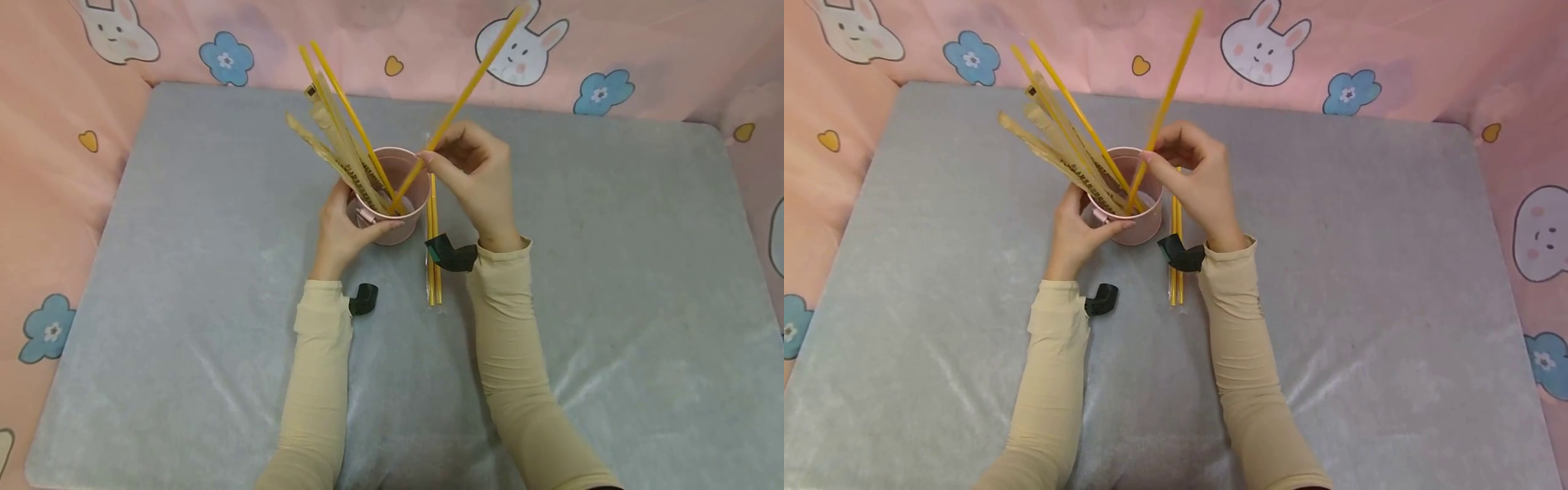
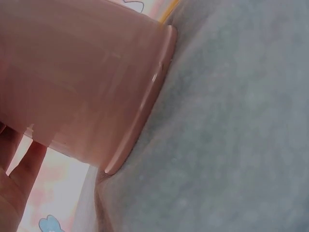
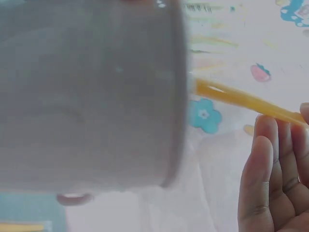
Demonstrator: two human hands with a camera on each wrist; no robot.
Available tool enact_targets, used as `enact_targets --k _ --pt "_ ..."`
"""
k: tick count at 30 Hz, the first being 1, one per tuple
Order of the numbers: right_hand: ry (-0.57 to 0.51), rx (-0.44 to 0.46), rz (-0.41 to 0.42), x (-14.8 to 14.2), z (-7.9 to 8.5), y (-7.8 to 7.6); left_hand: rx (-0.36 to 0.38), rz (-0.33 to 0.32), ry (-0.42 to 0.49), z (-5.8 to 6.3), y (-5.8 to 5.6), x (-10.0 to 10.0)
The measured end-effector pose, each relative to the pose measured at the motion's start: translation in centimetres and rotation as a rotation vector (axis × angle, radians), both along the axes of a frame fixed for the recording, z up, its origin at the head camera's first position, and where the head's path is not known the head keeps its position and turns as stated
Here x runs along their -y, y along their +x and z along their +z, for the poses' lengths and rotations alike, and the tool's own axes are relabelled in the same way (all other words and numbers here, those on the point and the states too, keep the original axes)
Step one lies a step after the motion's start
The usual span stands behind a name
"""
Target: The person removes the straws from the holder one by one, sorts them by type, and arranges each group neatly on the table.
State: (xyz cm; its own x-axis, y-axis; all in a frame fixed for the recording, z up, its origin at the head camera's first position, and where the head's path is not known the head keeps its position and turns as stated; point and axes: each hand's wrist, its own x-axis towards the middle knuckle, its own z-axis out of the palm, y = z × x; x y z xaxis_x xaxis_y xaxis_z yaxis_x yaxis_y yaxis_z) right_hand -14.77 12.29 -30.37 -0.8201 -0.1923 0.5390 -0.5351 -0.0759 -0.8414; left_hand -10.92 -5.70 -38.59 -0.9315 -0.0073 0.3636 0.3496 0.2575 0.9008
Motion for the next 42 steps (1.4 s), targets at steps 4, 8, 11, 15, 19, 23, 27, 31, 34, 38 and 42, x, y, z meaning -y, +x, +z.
enact_targets --k 4,8,11,15,19,23,27,31,34,38,42 --pt "-0.045 0.021 -0.014 -0.4 0.4 0.2 0.011 0.006 -0.011 0.0 0.0 0.0" --pt "-0.071 0.036 -0.036 -0.7 0.7 0.3 0.022 0.010 -0.016 0.0 0.0 0.1" --pt "-0.108 0.060 -0.051 -0.8 1.0 0.5 0.040 0.017 -0.011 0.1 0.1 0.0" --pt "-0.171 0.097 -0.091 -1.0 1.4 0.7 0.056 0.028 -0.013 0.2 0.1 0.0" --pt "-0.217 0.099 -0.132 -1.6 1.6 0.6 0.062 0.025 -0.007 0.2 0.1 0.0" --pt "-0.254 0.095 -0.159 -2.1 1.8 0.6 0.060 0.017 0.010 0.2 0.1 0.0" --pt "-0.267 0.091 -0.183 -2.6 1.9 0.6 0.050 0.019 0.011 0.1 0.1 0.0" --pt "-0.275 0.087 -0.205 -3.1 2.1 0.7 0.043 0.022 0.008 0.1 0.1 0.0" --pt "-0.289 0.085 -0.222 -3.4 2.2 0.8 0.047 0.018 0.013 0.1 0.1 0.0" --pt "-0.311 0.074 -0.240 -3.7 2.4 0.9 0.060 0.017 0.014 0.2 0.1 0.0" --pt "-0.320 0.047 -0.254 -4.1 2.5 1.0 0.063 0.020 0.005 0.2 0.1 -0.1"
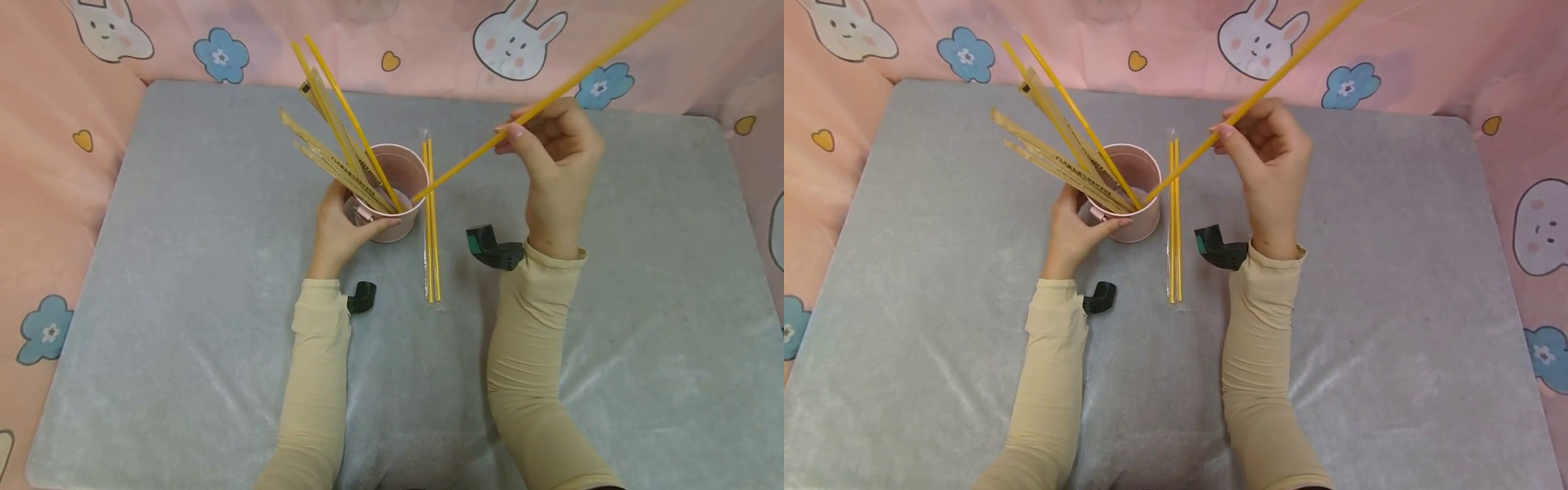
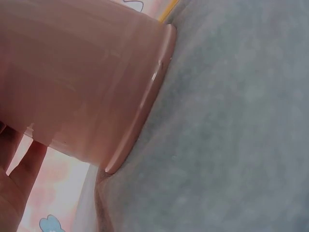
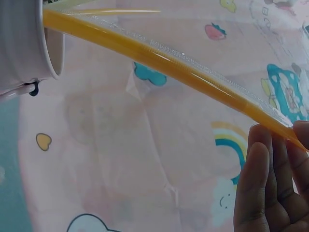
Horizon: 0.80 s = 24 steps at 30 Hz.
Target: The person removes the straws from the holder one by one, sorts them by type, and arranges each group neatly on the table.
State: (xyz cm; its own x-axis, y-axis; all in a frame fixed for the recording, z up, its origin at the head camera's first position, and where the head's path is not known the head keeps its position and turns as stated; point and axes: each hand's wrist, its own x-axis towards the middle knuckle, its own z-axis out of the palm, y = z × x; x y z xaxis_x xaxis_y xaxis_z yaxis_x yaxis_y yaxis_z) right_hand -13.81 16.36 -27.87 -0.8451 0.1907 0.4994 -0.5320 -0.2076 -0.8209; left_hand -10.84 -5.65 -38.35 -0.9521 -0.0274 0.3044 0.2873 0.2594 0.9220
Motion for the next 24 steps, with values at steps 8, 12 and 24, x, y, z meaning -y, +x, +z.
enact_targets --k 8,12,24 --pt "-0.043 -0.016 -0.031 -0.4 0.3 0.1 -0.015 -0.002 0.000 -0.1 0.0 -0.1" --pt "-0.054 -0.021 -0.053 -0.7 0.4 0.1 -0.009 -0.003 0.008 0.0 0.0 -0.1" --pt "-0.117 -0.010 -0.077 -1.2 0.6 0.2 0.006 0.006 0.008 0.0 0.1 -0.1"
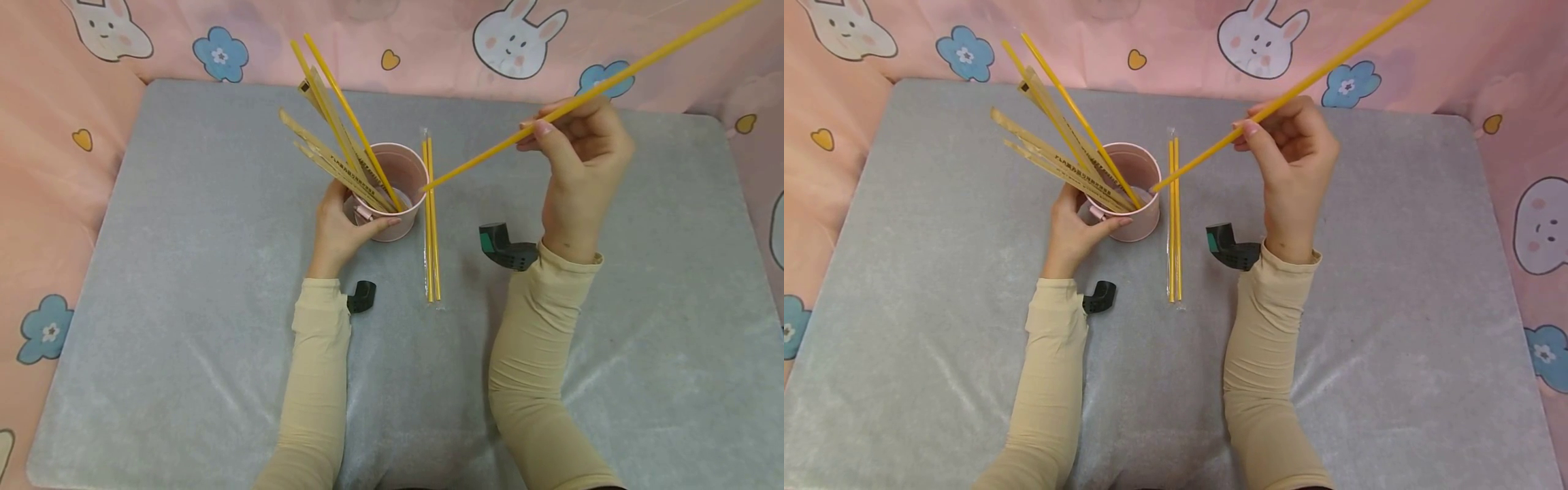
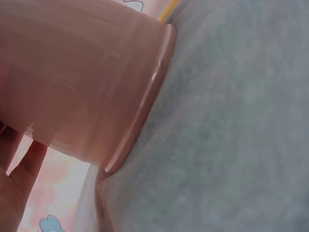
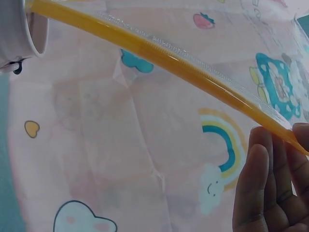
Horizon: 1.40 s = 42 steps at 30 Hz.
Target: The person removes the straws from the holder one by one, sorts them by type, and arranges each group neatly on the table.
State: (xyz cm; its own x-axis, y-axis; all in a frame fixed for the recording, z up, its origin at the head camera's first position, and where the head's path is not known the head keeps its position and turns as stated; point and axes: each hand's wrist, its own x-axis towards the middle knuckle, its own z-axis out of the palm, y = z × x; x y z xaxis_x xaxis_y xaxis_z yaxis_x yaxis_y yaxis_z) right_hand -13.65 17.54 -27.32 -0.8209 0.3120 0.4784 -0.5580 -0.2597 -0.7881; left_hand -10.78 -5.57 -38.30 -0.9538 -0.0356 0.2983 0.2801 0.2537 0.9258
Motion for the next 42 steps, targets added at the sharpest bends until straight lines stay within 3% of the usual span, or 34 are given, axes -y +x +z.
enact_targets --k 14,25,30,37,42 --pt "-0.030 0.018 -0.009 -0.1 0.4 0.3 -0.017 -0.003 -0.013 -0.1 0.0 0.1" --pt "0.135 0.084 0.033 -0.6 -0.1 0.2 0.008 0.004 -0.016 -0.1 -0.1 0.0" --pt "0.204 0.130 0.092 -0.8 -0.3 0.2 0.002 0.002 -0.008 -0.1 -0.1 0.0" --pt "0.328 0.329 0.271 -1.1 -0.4 0.4 -0.008 0.004 -0.008 -0.2 -0.1 0.0" --pt "0.447 0.373 0.328 -1.0 -0.5 0.4 -0.011 0.000 -0.003 -0.1 -0.1 0.0"
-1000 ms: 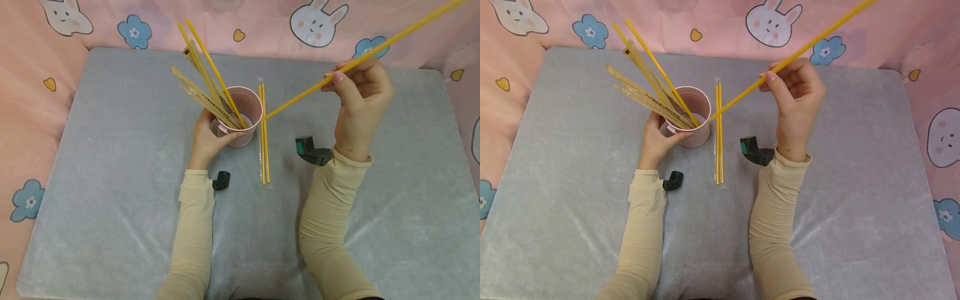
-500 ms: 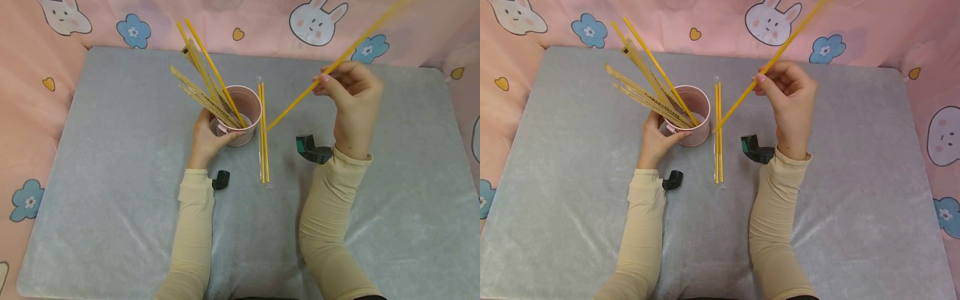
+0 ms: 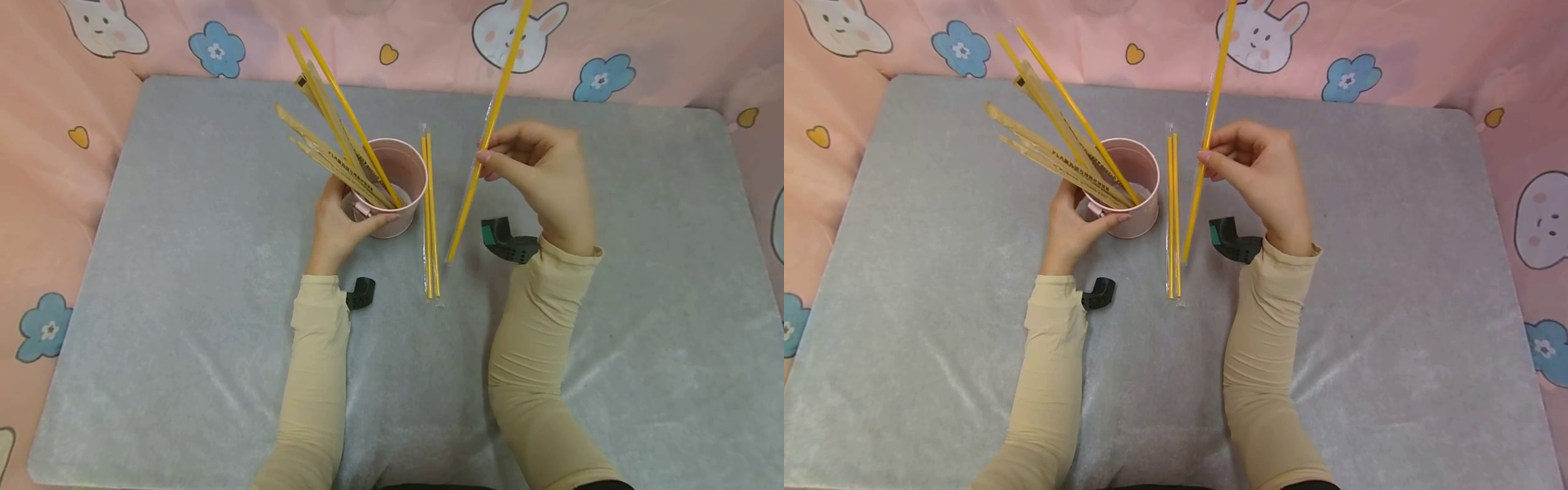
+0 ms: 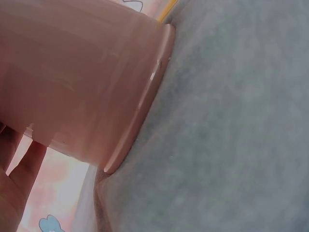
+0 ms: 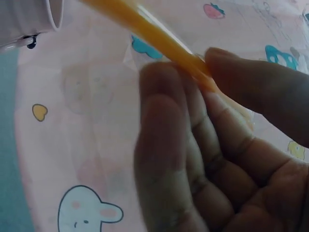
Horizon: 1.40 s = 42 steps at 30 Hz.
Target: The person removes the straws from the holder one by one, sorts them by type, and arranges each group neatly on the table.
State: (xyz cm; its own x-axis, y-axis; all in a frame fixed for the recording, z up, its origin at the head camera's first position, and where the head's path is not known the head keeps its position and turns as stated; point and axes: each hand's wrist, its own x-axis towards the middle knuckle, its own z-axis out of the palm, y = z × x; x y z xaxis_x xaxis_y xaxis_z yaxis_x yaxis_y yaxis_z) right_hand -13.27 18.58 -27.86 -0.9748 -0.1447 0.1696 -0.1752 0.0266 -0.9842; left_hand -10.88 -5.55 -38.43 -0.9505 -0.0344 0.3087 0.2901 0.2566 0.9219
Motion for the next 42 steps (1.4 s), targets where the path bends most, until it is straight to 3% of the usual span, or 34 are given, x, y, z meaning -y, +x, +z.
enact_targets --k 7,13,20,30,42 --pt "0.288 0.080 0.042 0.2 -0.4 -0.6 0.015 0.007 -0.004 0.1 0.0 0.0" --pt "0.410 0.159 0.076 0.4 -1.7 -1.6 0.010 0.006 -0.005 0.0 0.1 0.0" --pt "0.413 0.260 0.141 0.6 -3.4 -2.7 -0.002 -0.001 0.007 0.0 0.0 0.0" --pt "0.463 0.349 0.213 0.6 -4.1 -3.2 0.013 0.005 0.000 0.1 0.0 0.0" --pt "0.450 0.439 0.279 0.6 -5.8 -4.1 -0.005 -0.002 -0.002 -0.1 0.0 0.1"
